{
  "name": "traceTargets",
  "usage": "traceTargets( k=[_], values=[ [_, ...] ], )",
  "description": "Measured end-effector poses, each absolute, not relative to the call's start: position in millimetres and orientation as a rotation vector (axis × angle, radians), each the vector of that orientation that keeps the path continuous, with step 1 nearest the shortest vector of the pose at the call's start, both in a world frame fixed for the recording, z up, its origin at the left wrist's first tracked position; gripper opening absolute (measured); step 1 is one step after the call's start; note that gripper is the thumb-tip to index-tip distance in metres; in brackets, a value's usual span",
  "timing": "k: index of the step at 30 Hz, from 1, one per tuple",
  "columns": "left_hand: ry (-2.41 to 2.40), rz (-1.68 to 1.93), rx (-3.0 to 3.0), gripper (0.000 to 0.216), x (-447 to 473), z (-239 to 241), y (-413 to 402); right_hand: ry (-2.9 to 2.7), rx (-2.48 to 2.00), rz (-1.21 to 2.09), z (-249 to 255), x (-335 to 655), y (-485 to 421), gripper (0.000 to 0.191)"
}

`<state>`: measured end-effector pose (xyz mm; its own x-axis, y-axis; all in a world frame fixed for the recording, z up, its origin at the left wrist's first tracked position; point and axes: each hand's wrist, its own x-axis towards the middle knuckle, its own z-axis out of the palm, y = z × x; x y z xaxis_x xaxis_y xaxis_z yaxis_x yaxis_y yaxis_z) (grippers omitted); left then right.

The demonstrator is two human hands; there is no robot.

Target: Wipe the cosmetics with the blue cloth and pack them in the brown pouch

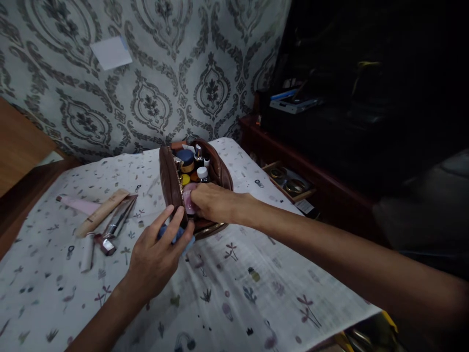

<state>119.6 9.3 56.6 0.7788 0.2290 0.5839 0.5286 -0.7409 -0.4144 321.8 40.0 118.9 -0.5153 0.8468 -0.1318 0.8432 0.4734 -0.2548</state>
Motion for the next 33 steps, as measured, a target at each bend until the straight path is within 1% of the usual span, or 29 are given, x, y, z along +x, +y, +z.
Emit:
traceTargets(
  k=[3, 7, 12, 18, 26, 28, 33],
  values=[
    [-0.554, -0.680, -2.380, 0.040, 119.4, 56.6, 9.8, -2.681, -1.566, 0.384, 120.1, 318.1, 37.4, 0.009],
    [-0.555, -0.682, -2.365, 0.042, 119.7, 58.3, 9.9, -2.642, -1.528, 0.346, 114.8, 319.2, 36.1, 0.011],
    [-0.539, -0.696, -2.377, 0.042, 120.3, 59.2, 9.9, -2.563, -1.462, 0.432, 105.5, 322.7, 41.7, 0.008],
    [-0.544, -0.704, -2.395, 0.044, 119.5, 55.8, 11.7, -2.515, -1.442, 0.557, 107.8, 324.7, 45.4, 0.001],
    [-0.549, -0.734, -2.419, 0.046, 118.9, 53.9, 12.5, -2.458, -1.341, 0.712, 109.6, 337.0, 47.6, 0.007],
    [-0.559, -0.727, -2.429, 0.047, 118.3, 52.9, 12.8, -2.475, -1.331, 0.743, 111.0, 339.7, 47.5, 0.012],
    [-0.552, -0.719, -2.415, 0.042, 118.6, 54.1, 13.9, -2.482, -1.449, 0.707, 113.0, 337.1, 46.4, 0.021]
  ],
)
